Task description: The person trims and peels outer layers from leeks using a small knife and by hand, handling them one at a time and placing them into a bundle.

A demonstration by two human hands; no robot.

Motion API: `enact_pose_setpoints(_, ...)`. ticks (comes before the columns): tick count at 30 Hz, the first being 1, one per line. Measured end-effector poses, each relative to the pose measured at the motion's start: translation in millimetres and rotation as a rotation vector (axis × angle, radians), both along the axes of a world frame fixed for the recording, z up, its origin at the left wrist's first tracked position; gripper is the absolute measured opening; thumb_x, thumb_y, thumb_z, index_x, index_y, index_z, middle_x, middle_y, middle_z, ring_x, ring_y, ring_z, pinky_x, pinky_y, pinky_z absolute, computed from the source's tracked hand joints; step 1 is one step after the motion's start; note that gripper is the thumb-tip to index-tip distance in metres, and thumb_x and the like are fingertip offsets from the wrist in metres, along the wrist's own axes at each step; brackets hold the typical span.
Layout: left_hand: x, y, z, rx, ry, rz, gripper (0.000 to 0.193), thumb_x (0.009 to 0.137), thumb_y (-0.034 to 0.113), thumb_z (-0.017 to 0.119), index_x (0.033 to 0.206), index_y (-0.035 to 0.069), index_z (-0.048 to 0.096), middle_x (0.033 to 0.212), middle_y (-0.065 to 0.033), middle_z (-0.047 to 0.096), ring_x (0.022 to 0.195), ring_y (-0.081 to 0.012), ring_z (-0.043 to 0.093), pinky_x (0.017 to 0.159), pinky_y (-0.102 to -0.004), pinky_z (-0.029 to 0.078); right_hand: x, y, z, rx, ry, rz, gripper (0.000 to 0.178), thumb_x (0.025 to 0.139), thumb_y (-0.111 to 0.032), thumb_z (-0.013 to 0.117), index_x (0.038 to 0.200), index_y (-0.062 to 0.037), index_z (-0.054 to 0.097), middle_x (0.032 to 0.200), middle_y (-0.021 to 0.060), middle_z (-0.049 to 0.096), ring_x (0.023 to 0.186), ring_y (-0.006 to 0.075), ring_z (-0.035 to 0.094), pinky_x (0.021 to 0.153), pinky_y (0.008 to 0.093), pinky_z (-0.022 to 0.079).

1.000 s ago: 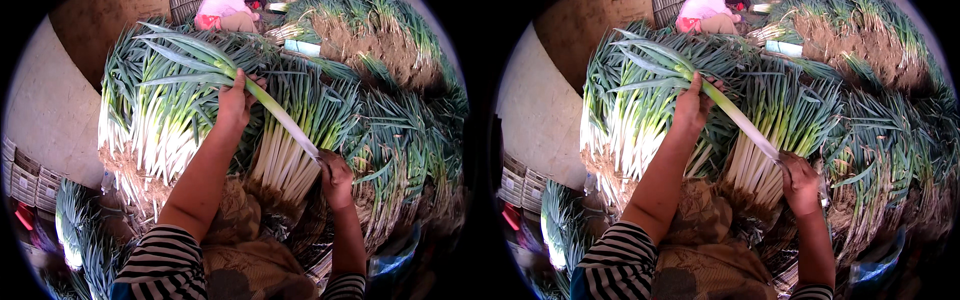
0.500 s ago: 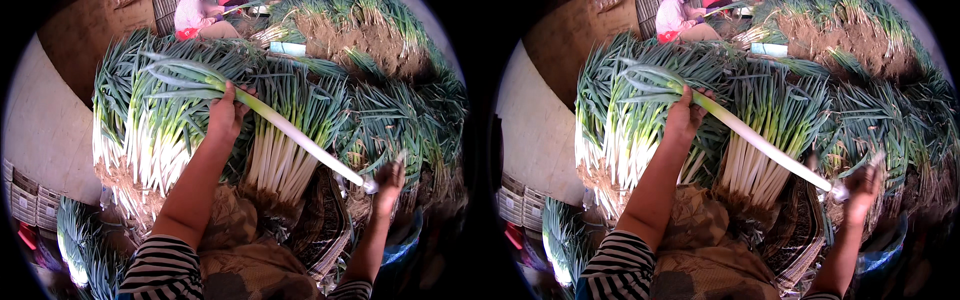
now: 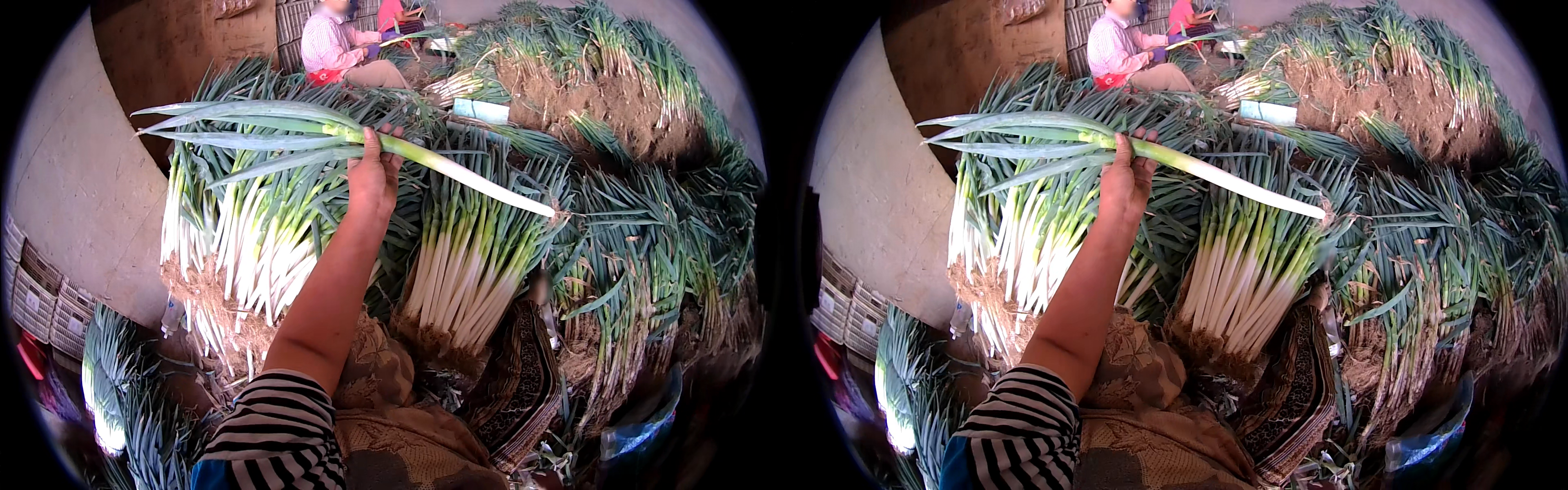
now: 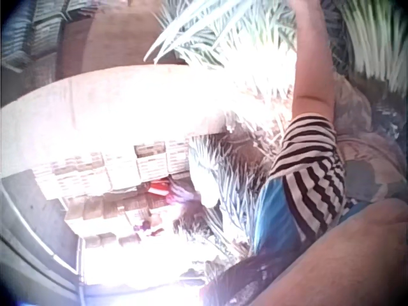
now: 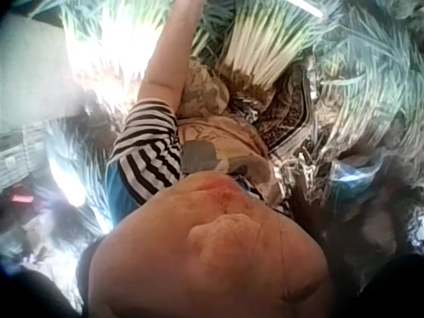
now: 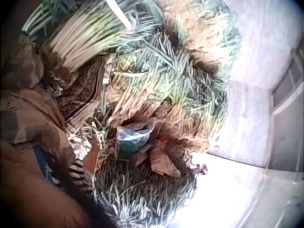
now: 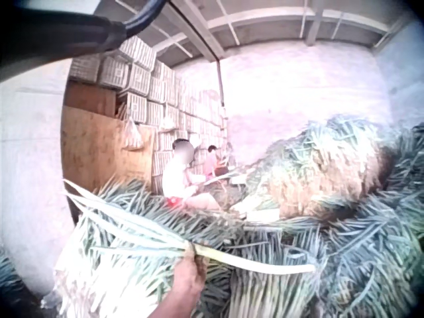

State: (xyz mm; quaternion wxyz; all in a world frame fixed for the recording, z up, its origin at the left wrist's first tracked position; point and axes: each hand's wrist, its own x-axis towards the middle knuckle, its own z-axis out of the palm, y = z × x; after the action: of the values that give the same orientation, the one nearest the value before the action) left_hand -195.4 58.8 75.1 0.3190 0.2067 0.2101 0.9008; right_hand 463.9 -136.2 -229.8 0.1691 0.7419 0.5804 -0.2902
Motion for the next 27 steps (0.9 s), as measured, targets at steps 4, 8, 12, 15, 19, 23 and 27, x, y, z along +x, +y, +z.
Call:
enact_pose_setpoints(4, 3, -1, -2, 0.0, -0.032, 0.0, 0.021, 0.089, 0.023, 0.045, 0.097, 0.004, 0.041, 0.1, -0.0116, 0.054, 0.093, -0.0281, 0.056, 0.081, -0.0406, 0.048, -20, -7, -5, -0.109, 0.054, 0.087, 0.04, 0.079, -0.033, 0.053, 0.1, 0.0007, 0.055, 0.099, 0.0224, 0.057, 0.097, 0.0328, 0.053, 0.082, 0.0386, 0.042)
enact_pose_setpoints(8, 5, -3, -5, 0.012, -0.06, -0.028, 0.023, 0.088, 0.024, 0.045, 0.097, 0.003, 0.041, 0.101, -0.0121, 0.054, 0.095, -0.0287, 0.055, 0.083, -0.0411, 0.048, -12, 1, -13, 0.271, 0.154, 0.08, 0.03, 0.078, -0.025, 0.055, 0.088, 0.002, 0.059, 0.084, 0.0224, 0.06, 0.084, 0.0363, 0.057, 0.071, 0.0403, 0.045)
enact_pose_setpoints(12, 1, -8, -7, 0.01, -0.114, -0.026, 0.024, 0.088, 0.025, 0.045, 0.098, 0.003, 0.041, 0.102, -0.0121, 0.054, 0.098, -0.0292, 0.054, 0.083, -0.0412, 0.048, -35, 19, 5, 0.104, 0.155, 0.062, 0.031, 0.079, -0.026, 0.054, 0.092, 0.0009, 0.059, 0.086, 0.0217, 0.06, 0.084, 0.0357, 0.058, 0.071, 0.0398, 0.045)
enact_pose_setpoints(15, 3, -6, -10, -0.002, -0.109, -0.042, 0.024, 0.088, 0.025, 0.044, 0.098, 0.003, 0.041, 0.102, -0.0121, 0.053, 0.098, -0.0295, 0.054, 0.083, -0.0414, 0.047, -20, 13, -30, 0.05, 0.172, 0.115, 0.032, 0.079, -0.028, 0.055, 0.094, -0.0003, 0.059, 0.087, 0.0199, 0.061, 0.085, 0.034, 0.058, 0.073, 0.0388, 0.045)
enact_pose_setpoints(19, 4, -4, -12, -0.029, -0.109, -0.023, 0.023, 0.088, 0.025, 0.044, 0.097, 0.004, 0.042, 0.102, -0.0119, 0.054, 0.097, -0.0294, 0.054, 0.083, -0.0419, 0.047, -11, -5, -56, 0.02, 0.227, 0.07, 0.032, 0.078, -0.03, 0.056, 0.094, -0.0031, 0.06, 0.09, 0.0169, 0.062, 0.089, 0.0294, 0.058, 0.077, 0.0368, 0.045)
enact_pose_setpoints(23, 1, -6, -13, -0.029, -0.103, -0.018, 0.023, 0.088, 0.025, 0.045, 0.097, 0.004, 0.043, 0.101, -0.0114, 0.054, 0.097, -0.0289, 0.054, 0.084, -0.0417, 0.047, -10, -10, -54, -0.065, 0.191, 0.079, 0.037, 0.077, -0.031, 0.055, 0.1, -0.0024, 0.058, 0.094, 0.0172, 0.061, 0.092, 0.0307, 0.057, 0.079, 0.037, 0.044)
enact_pose_setpoints(27, 6, -7, -13, -0.054, -0.104, -0.035, 0.022, 0.088, 0.025, 0.045, 0.096, 0.005, 0.043, 0.101, -0.0107, 0.054, 0.097, -0.0281, 0.055, 0.081, -0.0394, 0.047, -23, -9, -27, -0.064, 0.121, 0.052, 0.04, 0.078, -0.032, 0.054, 0.103, -0.0015, 0.057, 0.095, 0.0178, 0.06, 0.092, 0.0316, 0.056, 0.08, 0.0372, 0.044)
